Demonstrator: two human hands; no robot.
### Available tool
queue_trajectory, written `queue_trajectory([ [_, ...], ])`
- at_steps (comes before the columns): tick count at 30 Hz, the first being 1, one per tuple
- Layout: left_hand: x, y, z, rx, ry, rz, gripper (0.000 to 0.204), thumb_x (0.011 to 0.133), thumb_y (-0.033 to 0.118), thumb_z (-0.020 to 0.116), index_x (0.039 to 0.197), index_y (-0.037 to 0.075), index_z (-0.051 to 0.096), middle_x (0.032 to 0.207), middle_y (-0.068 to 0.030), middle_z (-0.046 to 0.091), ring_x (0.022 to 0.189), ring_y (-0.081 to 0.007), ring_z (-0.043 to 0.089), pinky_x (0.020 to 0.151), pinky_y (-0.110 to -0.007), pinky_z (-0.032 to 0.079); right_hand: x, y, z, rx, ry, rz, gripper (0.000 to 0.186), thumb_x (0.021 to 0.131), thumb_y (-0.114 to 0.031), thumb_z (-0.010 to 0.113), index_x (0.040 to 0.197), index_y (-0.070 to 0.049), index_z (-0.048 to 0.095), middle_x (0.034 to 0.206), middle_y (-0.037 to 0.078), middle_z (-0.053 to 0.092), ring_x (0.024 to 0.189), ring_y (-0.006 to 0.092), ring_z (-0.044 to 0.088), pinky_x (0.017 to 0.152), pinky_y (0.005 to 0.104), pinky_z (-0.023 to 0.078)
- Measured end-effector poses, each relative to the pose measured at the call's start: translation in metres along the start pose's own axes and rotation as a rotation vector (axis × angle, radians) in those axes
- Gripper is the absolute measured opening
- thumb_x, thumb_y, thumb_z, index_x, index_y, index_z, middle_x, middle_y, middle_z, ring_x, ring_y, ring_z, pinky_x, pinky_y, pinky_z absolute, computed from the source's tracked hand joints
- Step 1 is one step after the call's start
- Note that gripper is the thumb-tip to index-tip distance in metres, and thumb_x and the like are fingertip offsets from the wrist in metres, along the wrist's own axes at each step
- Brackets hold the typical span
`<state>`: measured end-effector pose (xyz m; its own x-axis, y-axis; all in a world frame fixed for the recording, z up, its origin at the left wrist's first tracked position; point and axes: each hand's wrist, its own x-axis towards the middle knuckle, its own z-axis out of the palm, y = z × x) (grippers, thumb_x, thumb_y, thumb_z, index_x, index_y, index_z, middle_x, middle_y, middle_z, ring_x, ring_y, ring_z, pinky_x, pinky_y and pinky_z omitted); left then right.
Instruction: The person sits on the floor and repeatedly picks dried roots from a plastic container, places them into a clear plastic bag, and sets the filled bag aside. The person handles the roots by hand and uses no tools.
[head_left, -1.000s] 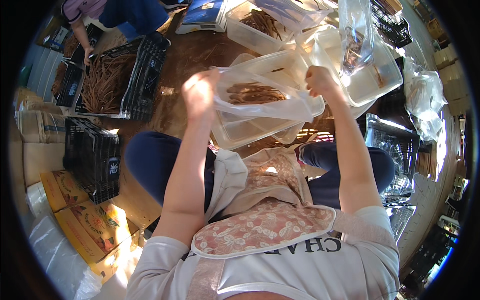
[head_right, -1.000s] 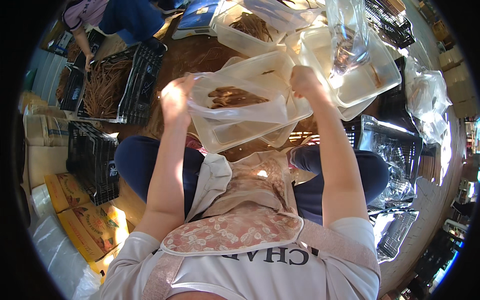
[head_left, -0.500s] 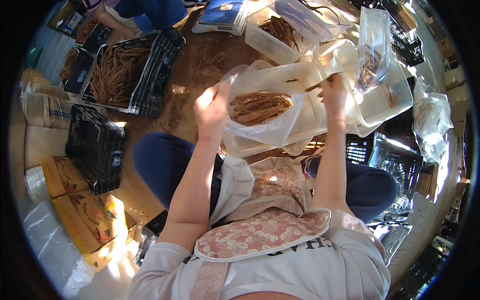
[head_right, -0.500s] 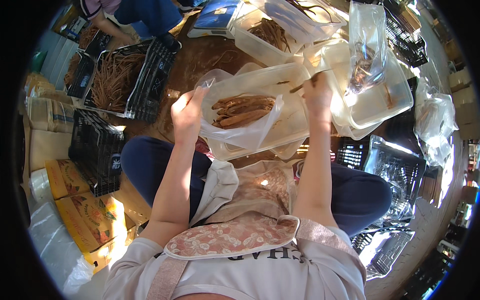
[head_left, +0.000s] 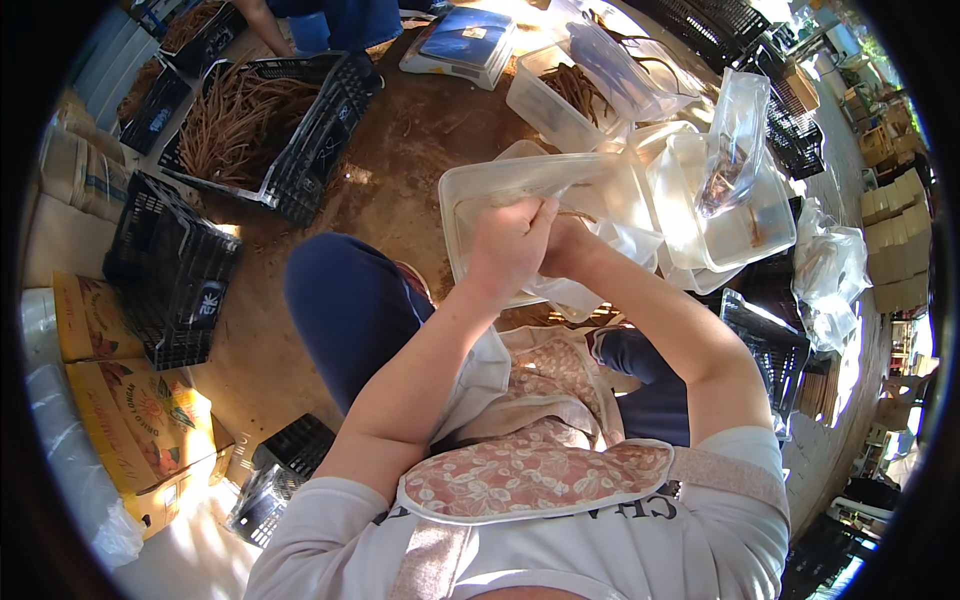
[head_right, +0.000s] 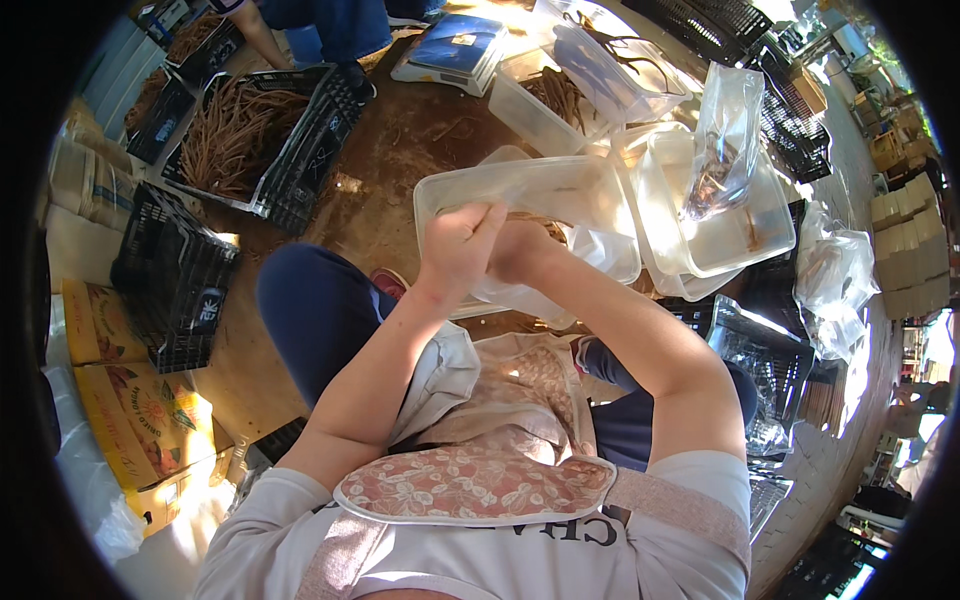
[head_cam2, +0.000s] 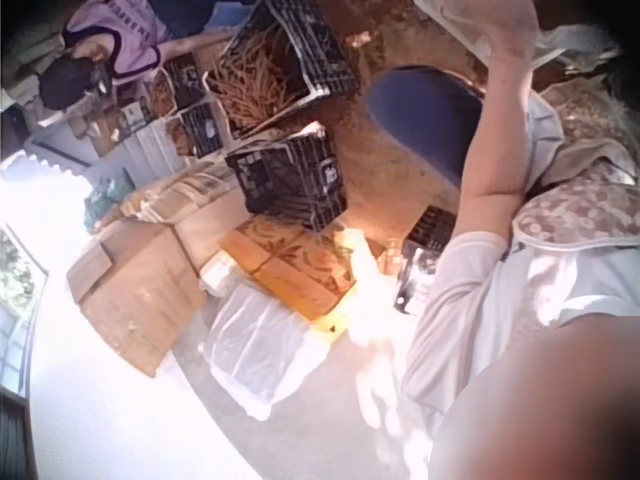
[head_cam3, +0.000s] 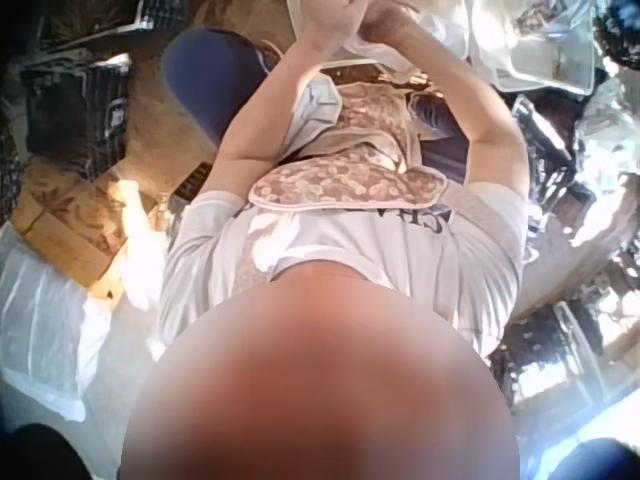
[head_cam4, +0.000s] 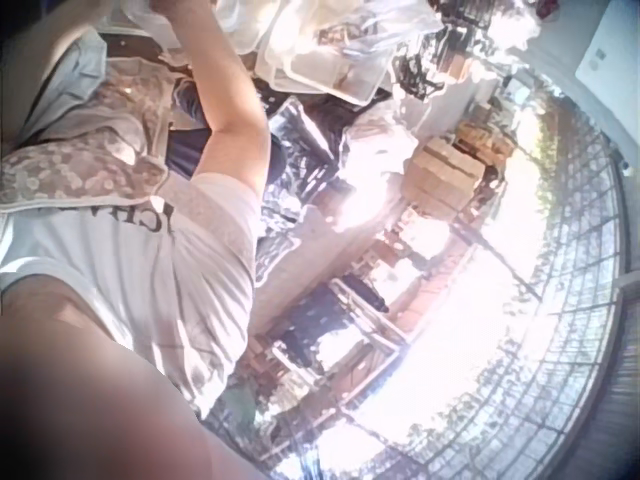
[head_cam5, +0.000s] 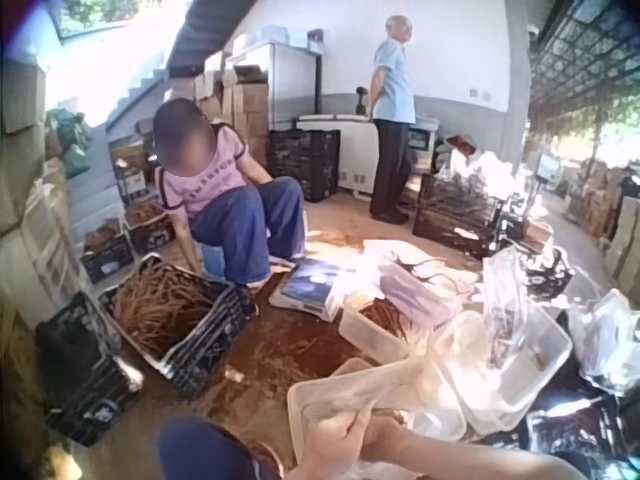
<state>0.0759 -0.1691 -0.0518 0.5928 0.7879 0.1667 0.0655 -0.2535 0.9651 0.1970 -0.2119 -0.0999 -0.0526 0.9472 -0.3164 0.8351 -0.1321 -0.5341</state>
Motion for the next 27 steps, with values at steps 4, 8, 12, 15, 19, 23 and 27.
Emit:
queue_trajectory([
  [4,-0.008,-0.004,0.0,-0.108,0.008,-0.088,0.026,0.087,0.019,0.057,0.076,-0.005,0.06,0.058,-0.0072,0.051,0.055,-0.0111,0.043,0.051,-0.026,0.037,-0.012,-0.002,0.013,-0.101,0.14,-0.259,0.027,0.081,-0.005,0.049,0.106,-0.003,0.056,0.105,0.013,0.059,0.1,0.0235,0.058,0.08,0.0311,0.048],
  [8,-0.01,-0.005,0.016,-0.24,0.028,-0.098,0.025,0.087,0.017,0.058,0.077,-0.005,0.06,0.06,-0.0025,0.051,0.061,-0.0053,0.042,0.054,-0.023,0.036,-0.028,-0.015,0.005,0.531,0.121,0.036,0.024,0.083,-0.005,0.054,0.107,-0.003,0.054,0.102,0.011,0.057,0.097,0.0177,0.052,0.081,0.0303,0.044],
  [12,-0.016,0.001,0.034,-0.254,-0.053,0.079,0.023,0.086,0.015,0.059,0.073,-0.004,0.058,0.058,-0.0021,0.047,0.057,-0.0068,0.041,0.052,-0.023,0.035,-0.037,-0.03,-0.009,0.519,0.114,0.11,0.027,0.081,-0.006,0.056,0.108,-0.003,0.054,0.106,0.013,0.057,0.102,0.0199,0.052,0.084,0.0324,0.044],
  [15,-0.016,0.002,0.038,-0.337,-0.115,-0.044,0.023,0.081,0.009,0.059,0.063,-0.004,0.054,0.051,-0.0091,0.044,0.048,-0.0155,0.04,0.049,-0.031,0.033,-0.037,-0.035,-0.014,0.421,0.116,0.149,0.028,0.08,-0.008,0.058,0.108,-0.003,0.055,0.108,0.014,0.057,0.104,0.0206,0.051,0.084,0.0327,0.043],
  [19,-0.015,-0.002,0.043,-0.331,-0.128,-0.016,0.023,0.078,0.007,0.059,0.058,-0.001,0.051,0.047,-0.0111,0.043,0.043,-0.0195,0.04,0.048,-0.033,0.032,-0.032,-0.027,-0.002,0.267,0.11,0.193,0.031,0.079,-0.01,0.06,0.109,-0.004,0.055,0.109,0.015,0.057,0.106,0.0215,0.051,0.085,0.0329,0.043],
  [23,-0.01,-0.008,0.038,-0.01,0.038,0.198,0.025,0.081,0.012,0.059,0.059,0.0,0.053,0.05,-0.0127,0.044,0.045,-0.0182,0.043,0.05,-0.033,0.034,-0.014,-0.024,0.013,0.076,0.105,0.261,0.033,0.078,-0.013,0.062,0.11,-0.005,0.056,0.111,0.016,0.056,0.108,0.0224,0.05,0.086,0.0332,0.043],
  [27,0.005,-0.009,0.02,-0.409,0.036,-0.222,0.026,0.082,0.019,0.059,0.066,-0.001,0.057,0.054,-0.008,0.049,0.051,-0.0148,0.046,0.054,-0.031,0.037,-0.006,-0.041,-0.011,-0.04,0.059,0.363,0.035,0.077,-0.015,0.063,0.111,-0.005,0.056,0.113,0.017,0.056,0.111,0.0233,0.05,0.087,0.0335,0.042],
])
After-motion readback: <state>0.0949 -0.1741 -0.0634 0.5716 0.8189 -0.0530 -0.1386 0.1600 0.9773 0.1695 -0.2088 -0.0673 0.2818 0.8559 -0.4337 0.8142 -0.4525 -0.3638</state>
